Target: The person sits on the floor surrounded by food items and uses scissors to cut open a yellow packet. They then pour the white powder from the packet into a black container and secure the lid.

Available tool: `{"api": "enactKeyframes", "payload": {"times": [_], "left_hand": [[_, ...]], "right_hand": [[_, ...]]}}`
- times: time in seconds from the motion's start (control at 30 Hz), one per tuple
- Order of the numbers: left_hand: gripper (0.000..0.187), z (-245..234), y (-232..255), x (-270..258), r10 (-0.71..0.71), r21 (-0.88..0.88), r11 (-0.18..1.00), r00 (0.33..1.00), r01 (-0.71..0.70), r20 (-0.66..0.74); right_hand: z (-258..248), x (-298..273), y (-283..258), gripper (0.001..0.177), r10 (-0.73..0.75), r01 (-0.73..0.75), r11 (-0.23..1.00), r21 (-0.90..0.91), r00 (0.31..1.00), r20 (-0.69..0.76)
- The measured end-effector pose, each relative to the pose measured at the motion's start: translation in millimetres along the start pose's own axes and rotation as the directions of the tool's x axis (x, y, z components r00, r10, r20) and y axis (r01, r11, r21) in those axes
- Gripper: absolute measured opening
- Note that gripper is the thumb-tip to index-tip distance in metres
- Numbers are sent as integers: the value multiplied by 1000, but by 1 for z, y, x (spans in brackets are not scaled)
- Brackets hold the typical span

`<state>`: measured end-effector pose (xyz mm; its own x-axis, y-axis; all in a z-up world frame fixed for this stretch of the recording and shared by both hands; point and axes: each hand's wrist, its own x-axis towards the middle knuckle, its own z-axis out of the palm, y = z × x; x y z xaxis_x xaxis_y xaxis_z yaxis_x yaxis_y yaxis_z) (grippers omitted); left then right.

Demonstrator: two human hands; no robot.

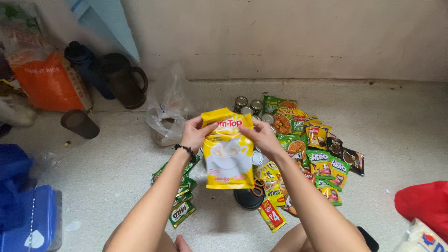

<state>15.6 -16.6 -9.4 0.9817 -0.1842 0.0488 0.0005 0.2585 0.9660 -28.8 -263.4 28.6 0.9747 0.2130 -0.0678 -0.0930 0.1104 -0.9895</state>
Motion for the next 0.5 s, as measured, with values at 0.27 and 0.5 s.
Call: {"api": "enactKeyframes", "payload": {"times": [0.27,0.5], "left_hand": [[18,-19,-17,-4,-24,-134,990,998,33,66],[22,-35,10,-6,-33,240,969,925,-63,377]], "right_hand": [[-8,1,3,16,-70,69,998,13,989,131],[-25,-1,13,32,144,-137,988,-69,983,110]]}}
